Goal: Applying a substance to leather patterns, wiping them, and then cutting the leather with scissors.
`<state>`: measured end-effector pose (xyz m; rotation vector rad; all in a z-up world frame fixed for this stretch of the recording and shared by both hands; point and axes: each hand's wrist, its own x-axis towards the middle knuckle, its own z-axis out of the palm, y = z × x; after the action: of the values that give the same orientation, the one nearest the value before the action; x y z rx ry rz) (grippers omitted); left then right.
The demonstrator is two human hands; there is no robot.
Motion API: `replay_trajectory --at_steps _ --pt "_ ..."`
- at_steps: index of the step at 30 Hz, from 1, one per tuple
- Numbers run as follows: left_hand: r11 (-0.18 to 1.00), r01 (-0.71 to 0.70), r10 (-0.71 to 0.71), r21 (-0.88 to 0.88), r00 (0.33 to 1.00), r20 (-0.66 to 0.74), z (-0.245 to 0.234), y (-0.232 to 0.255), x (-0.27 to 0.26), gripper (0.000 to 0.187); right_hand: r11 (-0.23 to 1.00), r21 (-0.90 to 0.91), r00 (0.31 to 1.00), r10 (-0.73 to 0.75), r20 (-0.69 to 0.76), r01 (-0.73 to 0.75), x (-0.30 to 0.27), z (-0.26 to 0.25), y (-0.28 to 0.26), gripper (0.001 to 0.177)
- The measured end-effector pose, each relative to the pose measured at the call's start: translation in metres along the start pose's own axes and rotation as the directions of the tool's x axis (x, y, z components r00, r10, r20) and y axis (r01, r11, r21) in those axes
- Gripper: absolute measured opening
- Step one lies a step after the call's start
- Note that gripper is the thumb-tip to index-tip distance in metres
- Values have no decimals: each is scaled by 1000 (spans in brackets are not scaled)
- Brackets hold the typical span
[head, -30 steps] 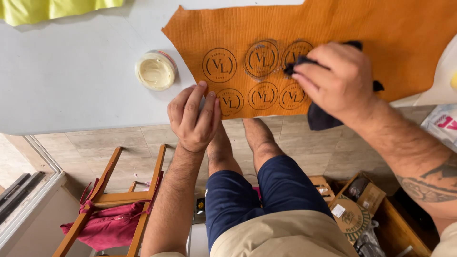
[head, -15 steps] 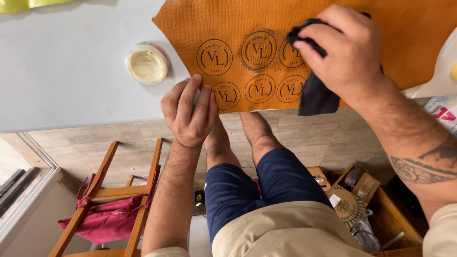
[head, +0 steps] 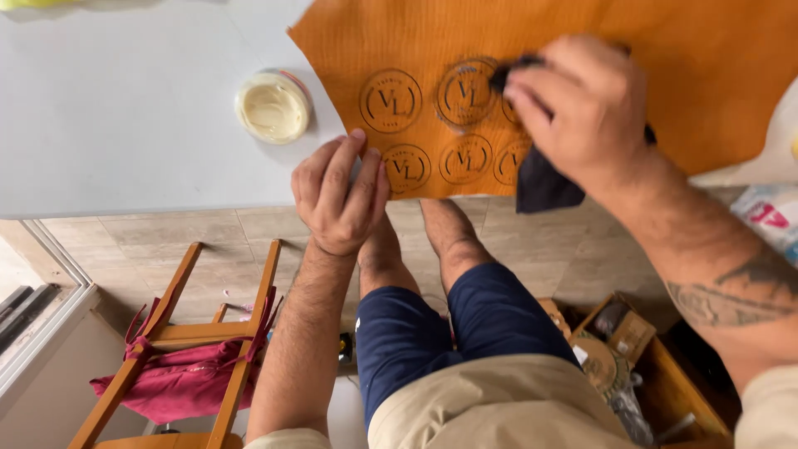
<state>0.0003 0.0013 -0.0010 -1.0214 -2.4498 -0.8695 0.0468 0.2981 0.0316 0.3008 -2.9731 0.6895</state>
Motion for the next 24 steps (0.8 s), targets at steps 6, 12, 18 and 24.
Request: replay_trajectory --at_steps 6,12,18,24 --pt "1000 -1 2 5 999 -44 2 -1 2 9 1000 2 999 -31 -18 31 -4 -1 -17 11" --pt "1000 -14 14 -4 999 -39 1 -1 3 11 997 -76 1000 -18 11 19 -11 -13 -3 17" --pt "1000 -10 11 15 999 -53 2 0 2 10 996 -64 994 49 -100 -56 6 -4 1 7" --pt "1000 -2 3 17 999 -43 2 2 4 10 987 -37 975 151 -160 -159 7 2 4 10"
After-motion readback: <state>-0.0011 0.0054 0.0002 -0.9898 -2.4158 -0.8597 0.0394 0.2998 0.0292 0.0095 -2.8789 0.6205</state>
